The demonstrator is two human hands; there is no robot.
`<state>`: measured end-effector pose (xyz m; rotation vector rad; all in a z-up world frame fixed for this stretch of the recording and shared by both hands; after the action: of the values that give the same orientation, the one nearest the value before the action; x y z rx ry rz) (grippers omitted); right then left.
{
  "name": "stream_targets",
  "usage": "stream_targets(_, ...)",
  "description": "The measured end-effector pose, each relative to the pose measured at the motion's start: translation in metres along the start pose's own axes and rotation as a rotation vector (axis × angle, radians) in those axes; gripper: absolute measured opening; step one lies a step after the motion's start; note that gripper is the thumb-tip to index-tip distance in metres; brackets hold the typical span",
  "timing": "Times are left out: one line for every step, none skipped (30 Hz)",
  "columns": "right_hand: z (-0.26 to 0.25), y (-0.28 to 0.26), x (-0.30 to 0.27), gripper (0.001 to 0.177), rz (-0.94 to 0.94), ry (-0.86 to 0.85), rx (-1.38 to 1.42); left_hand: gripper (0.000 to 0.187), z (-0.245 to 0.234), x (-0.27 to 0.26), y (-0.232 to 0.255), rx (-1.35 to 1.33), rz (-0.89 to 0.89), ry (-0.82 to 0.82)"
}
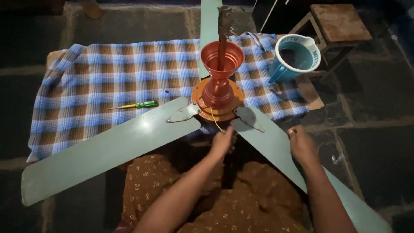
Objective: The person attaches three fan blades to a ceiling fan motor housing using a screwdriver. They secure each blade with screws and then handle the pull chain.
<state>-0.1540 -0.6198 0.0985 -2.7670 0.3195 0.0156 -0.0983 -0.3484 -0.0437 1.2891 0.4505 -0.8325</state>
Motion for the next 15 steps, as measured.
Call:
stream_targets(0.005, 0.002, -0.004, 0.033, 0.031, -0.015, -0.02, 0.055, -0.006, 0.004, 0.005, -0.094, 0.033, 0.0)
stream_targets(0.008, 0.004, -0.006, 0.032, 0.06, -0.029, -0.04, 0.056, -0.012, 0.006, 0.013, -0.188, 0.068, 0.0)
stream_targets(0.006, 0.0, -0.005, 0.032, 0.016, 0.004, -0.049, 0.057, -0.017, 0.006, 0.019, -0.282, 0.103, 0.0)
stream_targets(0.005, -0.004, -0.004, 0.031, -0.028, 0.038, -0.056, 0.057, -0.02, 0.005, 0.023, -0.286, 0.119, 0.007)
stream_targets(0.004, -0.009, -0.004, 0.031, -0.073, 0.072, -0.063, 0.057, -0.022, 0.002, 0.027, -0.29, 0.135, 0.015)
stream_targets(0.006, -0.009, -0.003, 0.031, -0.068, 0.059, -0.046, 0.058, -0.024, 0.0, 0.03, -0.295, 0.151, 0.024)
stream_targets(0.007, -0.008, 0.0, 0.031, -0.063, 0.046, -0.029, 0.058, -0.026, -0.001, 0.03, -0.299, 0.147, 0.041)
stream_targets(0.008, -0.007, 0.003, 0.031, -0.057, 0.034, -0.013, 0.058, -0.027, 0.0, 0.031, -0.304, 0.144, 0.056)
stream_targets(0.008, -0.007, 0.005, 0.031, -0.06, 0.03, -0.013, 0.059, -0.028, 0.001, 0.03, -0.309, 0.14, 0.072)
stream_targets(0.008, -0.006, 0.008, 0.031, -0.061, 0.026, -0.016, 0.057, -0.029, 0.003, 0.029, -0.309, 0.144, 0.065)
stream_targets(0.008, -0.005, 0.011, 0.031, -0.062, 0.023, -0.019, 0.056, -0.031, 0.005, 0.028, -0.309, 0.148, 0.059)
stream_targets(0.009, -0.003, 0.014, 0.032, -0.06, 0.007, -0.021, 0.055, -0.032, 0.008, 0.027, -0.308, 0.152, 0.052)
stream_targets(0.01, -0.002, 0.016, 0.032, -0.057, -0.009, -0.023, 0.056, -0.034, 0.011, 0.025, -0.291, 0.151, 0.055)
stream_targets(0.011, 0.0, 0.018, 0.033, -0.056, -0.025, -0.025, 0.059, -0.035, 0.014, 0.024, -0.275, 0.151, 0.06)
stream_targets(0.012, 0.0, 0.019, 0.034, -0.062, -0.03, -0.029, 0.063, -0.036, 0.017, 0.023, -0.258, 0.15, 0.065)
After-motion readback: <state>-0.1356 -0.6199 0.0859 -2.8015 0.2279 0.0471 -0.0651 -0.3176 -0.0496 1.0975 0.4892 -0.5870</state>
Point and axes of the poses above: each hand's wrist, its own x-axis towards the middle knuckle, its own z-axis out of the palm, y = z × x, the point moved 8 cm from there along x, towards the middle knuckle, and after that the axes turned 14 degrees about -z, right-handed, at the moved point
